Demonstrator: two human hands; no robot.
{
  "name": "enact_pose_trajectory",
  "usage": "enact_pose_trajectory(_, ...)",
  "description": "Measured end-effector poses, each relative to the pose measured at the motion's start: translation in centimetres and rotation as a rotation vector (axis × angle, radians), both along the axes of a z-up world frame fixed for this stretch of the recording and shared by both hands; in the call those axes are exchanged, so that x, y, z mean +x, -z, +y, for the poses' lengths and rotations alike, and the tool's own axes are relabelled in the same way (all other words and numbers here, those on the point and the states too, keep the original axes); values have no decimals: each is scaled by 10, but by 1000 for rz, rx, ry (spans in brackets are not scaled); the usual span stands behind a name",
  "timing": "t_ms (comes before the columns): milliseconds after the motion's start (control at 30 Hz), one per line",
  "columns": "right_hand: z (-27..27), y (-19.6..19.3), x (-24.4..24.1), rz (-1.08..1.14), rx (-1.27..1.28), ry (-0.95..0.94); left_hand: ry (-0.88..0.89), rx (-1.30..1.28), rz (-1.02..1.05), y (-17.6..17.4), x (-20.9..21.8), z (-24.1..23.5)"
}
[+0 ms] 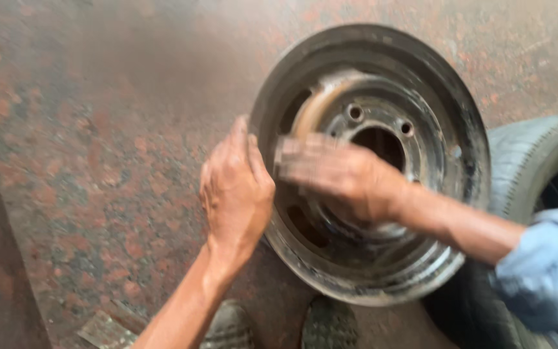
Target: The person scrubs a metal wheel rim with a small abrasive pad, focusing on the outer edge and inner surfaces. The person rotates the rim to access different areas and continues scrubbing the central hub and spokes.
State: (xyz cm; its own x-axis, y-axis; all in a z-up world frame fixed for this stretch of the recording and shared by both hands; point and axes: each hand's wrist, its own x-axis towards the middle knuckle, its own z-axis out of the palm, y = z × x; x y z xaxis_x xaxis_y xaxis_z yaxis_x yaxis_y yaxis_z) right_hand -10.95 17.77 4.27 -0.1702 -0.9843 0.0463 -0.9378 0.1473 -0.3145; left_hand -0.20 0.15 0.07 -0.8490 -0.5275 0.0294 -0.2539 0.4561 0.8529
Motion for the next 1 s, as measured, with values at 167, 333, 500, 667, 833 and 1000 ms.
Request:
enact_pose_trajectory(167,2,-12,-44,-3,-97,94,-4,-52,50,-1,3,2)
enact_pose_trajectory(333,6,-3,-32,23,-85,40,-24,-28,54,1,2,4)
enact_pose_trajectory(500,4,-3,-32,-23,-56,55,-22,-46,33,-2,0,2)
enact_pose_trajectory(667,2,1,-53,-24,-143,178,-37,-57,55,3,-1,4)
enact_pose_trajectory(833,-1,8,-2,-66,-60,79,-40,-52,21,-6,-6,3)
enact_pose_trajectory(1000,5,-2,-35,-85,-131,208,-11,-3,-79,-5,1,4)
